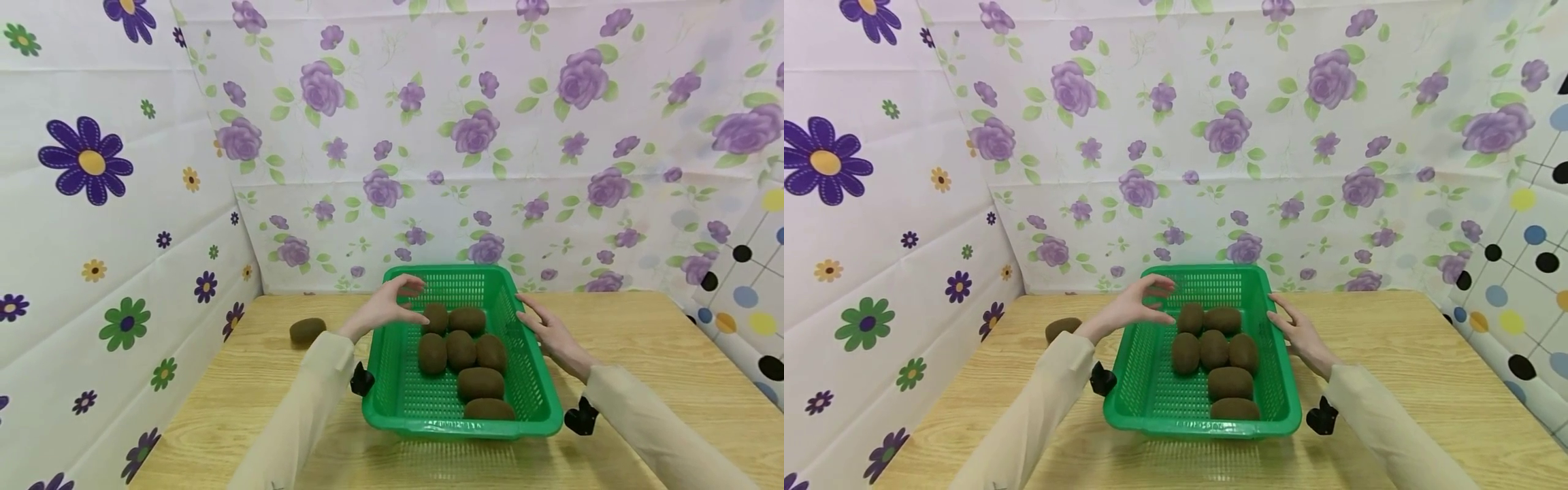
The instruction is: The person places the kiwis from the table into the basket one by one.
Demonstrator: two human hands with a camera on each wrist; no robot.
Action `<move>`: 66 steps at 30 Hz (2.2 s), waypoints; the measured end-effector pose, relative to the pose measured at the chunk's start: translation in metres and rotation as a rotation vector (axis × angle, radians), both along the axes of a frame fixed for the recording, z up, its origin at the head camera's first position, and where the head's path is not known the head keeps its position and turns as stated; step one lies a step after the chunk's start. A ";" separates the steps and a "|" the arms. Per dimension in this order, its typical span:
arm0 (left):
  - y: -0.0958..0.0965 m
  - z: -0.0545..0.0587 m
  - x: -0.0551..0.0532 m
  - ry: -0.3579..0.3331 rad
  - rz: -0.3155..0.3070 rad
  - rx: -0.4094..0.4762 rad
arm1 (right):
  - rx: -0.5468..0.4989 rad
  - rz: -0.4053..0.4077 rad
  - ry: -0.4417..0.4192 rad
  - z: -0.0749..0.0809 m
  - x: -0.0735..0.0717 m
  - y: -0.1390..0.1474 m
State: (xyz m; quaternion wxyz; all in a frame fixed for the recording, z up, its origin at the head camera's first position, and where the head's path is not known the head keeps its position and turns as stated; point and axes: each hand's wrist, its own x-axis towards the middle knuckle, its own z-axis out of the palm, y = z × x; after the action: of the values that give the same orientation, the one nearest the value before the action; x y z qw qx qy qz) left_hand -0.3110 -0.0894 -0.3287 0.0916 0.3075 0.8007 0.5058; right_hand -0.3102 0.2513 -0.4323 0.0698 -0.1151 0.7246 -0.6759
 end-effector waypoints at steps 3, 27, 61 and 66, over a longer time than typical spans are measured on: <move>-0.008 0.003 0.000 0.009 0.002 0.028 | -0.002 0.009 0.001 0.000 0.000 0.000; -0.112 -0.033 -0.015 0.070 0.395 0.152 | -0.015 -0.007 0.001 -0.003 -0.001 0.000; -0.181 -0.103 -0.013 -0.002 0.666 -0.149 | 0.005 -0.001 0.005 -0.001 -0.001 0.000; -0.181 -0.109 -0.015 -0.014 0.678 -0.157 | -0.012 -0.005 -0.004 -0.001 -0.001 0.001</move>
State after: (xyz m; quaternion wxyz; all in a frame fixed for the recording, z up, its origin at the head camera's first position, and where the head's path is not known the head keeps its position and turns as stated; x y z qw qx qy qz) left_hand -0.3263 -0.2703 -0.4372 -0.0527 0.0125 0.8933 0.4463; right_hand -0.3108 0.2520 -0.4333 0.0686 -0.1123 0.7205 -0.6808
